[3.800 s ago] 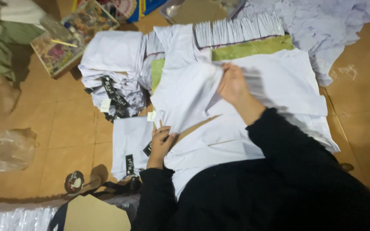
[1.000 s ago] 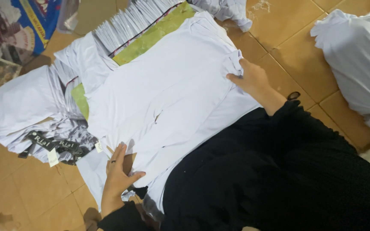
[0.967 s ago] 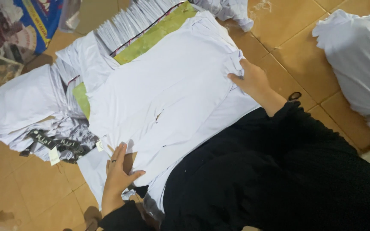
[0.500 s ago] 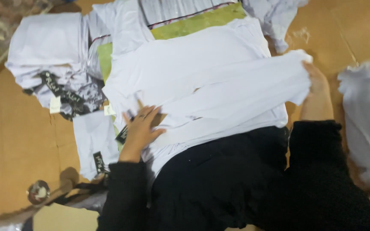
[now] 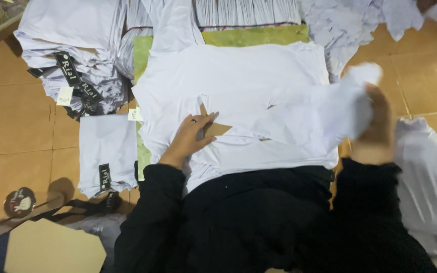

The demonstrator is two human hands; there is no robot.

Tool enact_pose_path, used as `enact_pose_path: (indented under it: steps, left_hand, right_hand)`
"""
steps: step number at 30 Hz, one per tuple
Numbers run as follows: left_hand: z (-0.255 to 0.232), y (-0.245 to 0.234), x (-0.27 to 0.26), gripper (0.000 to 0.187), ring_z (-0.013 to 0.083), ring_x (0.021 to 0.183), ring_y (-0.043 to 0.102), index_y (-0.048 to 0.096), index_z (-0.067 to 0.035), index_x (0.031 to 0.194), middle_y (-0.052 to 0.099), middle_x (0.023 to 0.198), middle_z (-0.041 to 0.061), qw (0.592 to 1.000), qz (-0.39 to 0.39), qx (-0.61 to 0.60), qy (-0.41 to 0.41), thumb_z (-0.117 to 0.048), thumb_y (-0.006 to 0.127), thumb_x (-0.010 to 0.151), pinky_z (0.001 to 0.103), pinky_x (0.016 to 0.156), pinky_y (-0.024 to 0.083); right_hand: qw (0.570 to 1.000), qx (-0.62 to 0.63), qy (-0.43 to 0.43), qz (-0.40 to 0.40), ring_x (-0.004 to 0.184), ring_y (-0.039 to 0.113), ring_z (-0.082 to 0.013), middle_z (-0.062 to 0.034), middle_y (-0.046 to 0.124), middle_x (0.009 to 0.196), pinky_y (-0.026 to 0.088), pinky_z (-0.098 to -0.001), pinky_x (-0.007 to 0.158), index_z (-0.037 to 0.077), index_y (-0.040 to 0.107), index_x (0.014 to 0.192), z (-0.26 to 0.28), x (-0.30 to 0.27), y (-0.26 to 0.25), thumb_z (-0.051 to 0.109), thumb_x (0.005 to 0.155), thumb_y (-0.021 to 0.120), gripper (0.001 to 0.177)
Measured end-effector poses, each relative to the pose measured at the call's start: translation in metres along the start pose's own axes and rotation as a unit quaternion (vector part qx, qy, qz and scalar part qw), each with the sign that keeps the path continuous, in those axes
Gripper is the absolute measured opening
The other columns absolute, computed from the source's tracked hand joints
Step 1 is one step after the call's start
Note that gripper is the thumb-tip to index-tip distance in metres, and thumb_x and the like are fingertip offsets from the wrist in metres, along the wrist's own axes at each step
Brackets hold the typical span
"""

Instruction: The person folds white t-shirts on the floor. They place a cardboard insert inside each shirt, fold the sleeves and sides, and then fold the bottom up. The folded shirts are stacked on top of each other.

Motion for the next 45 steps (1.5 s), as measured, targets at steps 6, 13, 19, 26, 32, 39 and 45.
enact_pose_path:
  steps: [6, 13, 19, 26, 32, 39, 45]
  left_hand:
    - [0.002, 0.0, 0.0, 0.092, 0.0298, 0.136, 0.052, 0.038, -0.016, 0.159, 0.069, 0.131, 0.009, 0.999, -0.031, 0.009, 0.024, -0.03, 0.086, 0.081, 0.051, 0.125, 0.021]
    - [0.024, 0.018, 0.0, 0.095, 0.0389, 0.136, 0.053, 0.028, -0.013, 0.163, 0.062, 0.136, 0.021, 0.998, -0.012, 0.053, 0.03, -0.003, 0.074, 0.081, 0.052, 0.126, 0.023]
    - [0.011, 0.013, 0.001, 0.055, 0.0304, 0.119, 0.062, 0.07, -0.03, 0.132, 0.067, 0.119, 0.005, 0.978, -0.113, 0.14, 0.108, -0.013, 0.069, 0.079, 0.047, 0.107, 0.046]
    - [-0.008, -0.029, -0.009, 0.039, 0.032, 0.115, 0.065, 0.076, -0.013, 0.117, 0.067, 0.119, 0.008, 0.943, -0.331, 0.031, -0.002, -0.003, 0.058, 0.085, 0.042, 0.102, 0.051]
    - [-0.161, 0.027, 0.026, 0.039, 0.055, 0.132, 0.051, 0.06, 0.002, 0.129, 0.061, 0.128, 0.038, 0.983, -0.103, 0.002, 0.15, -0.014, 0.052, 0.095, 0.06, 0.113, 0.039]
    - [-0.097, 0.03, 0.044, 0.081, 0.0457, 0.157, 0.009, 0.025, -0.011, 0.164, 0.015, 0.169, 0.028, 0.971, 0.011, 0.199, -0.133, -0.049, 0.053, 0.098, 0.07, 0.12, 0.005]
    - [-0.045, -0.002, 0.022, 0.071, 0.0437, 0.158, 0.004, 0.009, -0.017, 0.167, 0.008, 0.173, 0.019, 0.941, -0.022, 0.192, -0.277, -0.049, 0.03, 0.107, 0.074, 0.117, 0.0]
  right_hand:
    - [0.985, -0.091, 0.028, 0.142, 0.086, 0.072, -0.0145, -0.0069, 0.062, 0.108, 0.061, -0.0229, 0.076, 0.006, 0.044, 0.15, -0.175, 0.118, 0.081, 0.001, 0.099, 0.057, 0.053]
    - [0.905, -0.182, 0.039, 0.382, 0.134, 0.057, -0.0399, -0.0221, 0.054, 0.15, 0.044, -0.0582, 0.109, 0.009, 0.037, 0.158, -0.077, -0.05, 0.262, 0.023, 0.105, 0.049, 0.057]
    - [0.729, -0.565, -0.339, 0.185, 0.145, 0.046, -0.0283, -0.0063, 0.052, 0.15, 0.036, -0.0436, 0.119, 0.021, 0.061, 0.143, -0.057, -0.039, 0.194, 0.036, 0.101, 0.063, 0.044]
    - [0.582, -0.768, -0.244, 0.112, 0.156, 0.018, -0.0428, -0.0137, 0.021, 0.17, 0.017, -0.0653, 0.121, 0.034, 0.032, 0.162, -0.075, -0.057, 0.202, 0.067, 0.098, 0.046, 0.074]
    - [0.575, -0.777, -0.238, 0.097, 0.155, 0.022, -0.0437, -0.019, 0.024, 0.169, 0.021, -0.0666, 0.119, 0.032, 0.029, 0.163, -0.072, -0.064, 0.211, 0.061, 0.099, 0.048, 0.073]
    - [0.597, -0.768, -0.202, 0.113, 0.157, 0.014, -0.0416, -0.0191, 0.017, 0.171, 0.014, -0.0644, 0.122, 0.032, 0.026, 0.165, -0.072, -0.062, 0.209, 0.061, 0.101, 0.042, 0.072]
    - [0.606, -0.757, -0.215, 0.117, 0.157, 0.013, -0.0427, -0.0217, 0.017, 0.171, 0.014, -0.0662, 0.12, 0.031, 0.026, 0.165, -0.073, -0.061, 0.207, 0.062, 0.101, 0.042, 0.073]
Point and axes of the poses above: each hand's wrist, its own x-axis towards the middle knuckle, its own y-axis out of the palm, z = x × y, the point moved 5 cm from there along x, towards the middle knuckle
